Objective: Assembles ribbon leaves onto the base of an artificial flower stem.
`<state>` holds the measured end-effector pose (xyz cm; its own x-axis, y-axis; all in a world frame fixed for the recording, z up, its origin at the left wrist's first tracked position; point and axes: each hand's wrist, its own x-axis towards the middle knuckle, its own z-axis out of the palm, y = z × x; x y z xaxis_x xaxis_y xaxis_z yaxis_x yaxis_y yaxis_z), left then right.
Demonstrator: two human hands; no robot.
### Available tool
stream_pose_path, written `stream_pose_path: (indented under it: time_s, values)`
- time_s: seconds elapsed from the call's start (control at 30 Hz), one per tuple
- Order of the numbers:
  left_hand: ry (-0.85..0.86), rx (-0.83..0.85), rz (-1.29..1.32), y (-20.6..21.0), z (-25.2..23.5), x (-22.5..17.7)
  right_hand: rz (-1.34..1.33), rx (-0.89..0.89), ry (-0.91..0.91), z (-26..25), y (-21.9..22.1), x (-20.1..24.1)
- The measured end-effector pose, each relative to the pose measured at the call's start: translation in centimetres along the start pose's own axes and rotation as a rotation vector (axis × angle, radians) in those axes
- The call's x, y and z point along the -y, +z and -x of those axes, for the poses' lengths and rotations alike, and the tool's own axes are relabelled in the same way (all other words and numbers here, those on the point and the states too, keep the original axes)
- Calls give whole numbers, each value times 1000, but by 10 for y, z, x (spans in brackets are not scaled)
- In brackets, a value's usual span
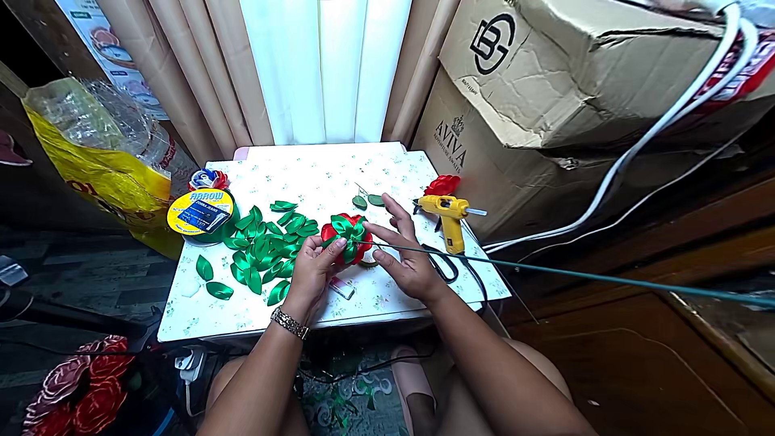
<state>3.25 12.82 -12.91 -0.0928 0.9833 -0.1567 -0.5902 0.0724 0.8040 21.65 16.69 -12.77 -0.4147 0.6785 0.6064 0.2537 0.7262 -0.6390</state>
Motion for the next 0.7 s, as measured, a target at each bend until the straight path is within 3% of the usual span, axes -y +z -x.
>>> stream_pose_path:
  time_s: [0.17, 0.43, 0.53, 0.7]
  values:
    - [-16, -32, 26, -1, -2, 0, 240, 10, -111, 5, 6, -11]
    - [-25, -47, 34, -1, -2, -1, 393, 7, -207, 8, 15, -17]
    - [-28, -47, 25, -2, -1, -1, 345, 4, -175, 10, 18, -18]
    - [5, -12, 13, -2, 0, -1, -10, -26, 1, 5, 17, -2]
